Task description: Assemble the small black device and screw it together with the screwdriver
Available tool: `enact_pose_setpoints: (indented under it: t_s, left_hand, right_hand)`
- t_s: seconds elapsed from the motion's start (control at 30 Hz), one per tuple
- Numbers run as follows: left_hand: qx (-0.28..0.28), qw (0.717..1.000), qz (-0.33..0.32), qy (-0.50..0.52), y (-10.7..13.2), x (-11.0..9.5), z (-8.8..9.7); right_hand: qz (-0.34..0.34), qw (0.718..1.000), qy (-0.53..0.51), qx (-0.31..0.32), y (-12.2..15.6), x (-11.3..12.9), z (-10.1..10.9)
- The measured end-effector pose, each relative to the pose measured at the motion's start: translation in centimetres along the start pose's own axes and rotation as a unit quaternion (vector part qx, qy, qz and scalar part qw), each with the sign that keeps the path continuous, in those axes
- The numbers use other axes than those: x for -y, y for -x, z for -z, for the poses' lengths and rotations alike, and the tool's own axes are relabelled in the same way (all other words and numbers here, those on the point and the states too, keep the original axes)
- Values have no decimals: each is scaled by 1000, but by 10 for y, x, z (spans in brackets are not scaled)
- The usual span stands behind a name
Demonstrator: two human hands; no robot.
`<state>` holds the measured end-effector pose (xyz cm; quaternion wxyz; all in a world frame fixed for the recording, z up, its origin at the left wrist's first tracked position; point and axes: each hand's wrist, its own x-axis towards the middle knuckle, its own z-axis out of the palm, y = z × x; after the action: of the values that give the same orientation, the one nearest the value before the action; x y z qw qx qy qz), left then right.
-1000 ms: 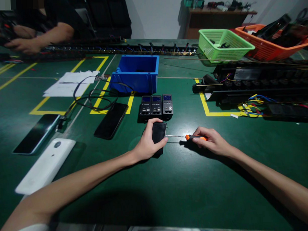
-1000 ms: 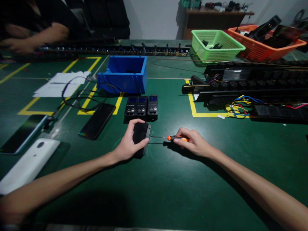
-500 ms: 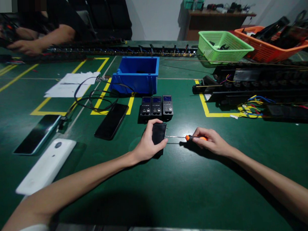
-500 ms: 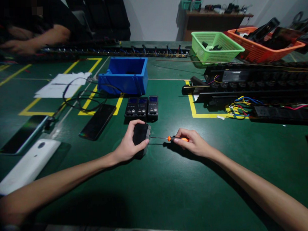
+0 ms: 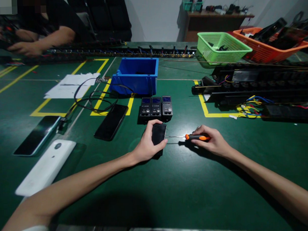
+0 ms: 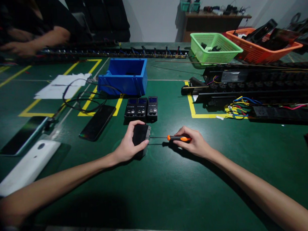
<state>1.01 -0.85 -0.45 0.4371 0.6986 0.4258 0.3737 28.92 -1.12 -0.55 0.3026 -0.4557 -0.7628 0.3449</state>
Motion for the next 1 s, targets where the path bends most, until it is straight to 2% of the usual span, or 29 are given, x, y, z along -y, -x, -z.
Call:
enact_pose_setpoints:
  t_s: [0.27,0.7,1.0]
  left_hand:
    - [-4,1000,2,6,-1,1,-1]
    - [0,1000,4,10,0,0,0]
    - [-2,1000,-3,3,0,0,0]
  right_hand:
    - [15,1000,22,-15,1,-2,0]
    - [-48,996,-47,61,-3,5,3]
    - [-8,1000,11,22,-1,1,-1]
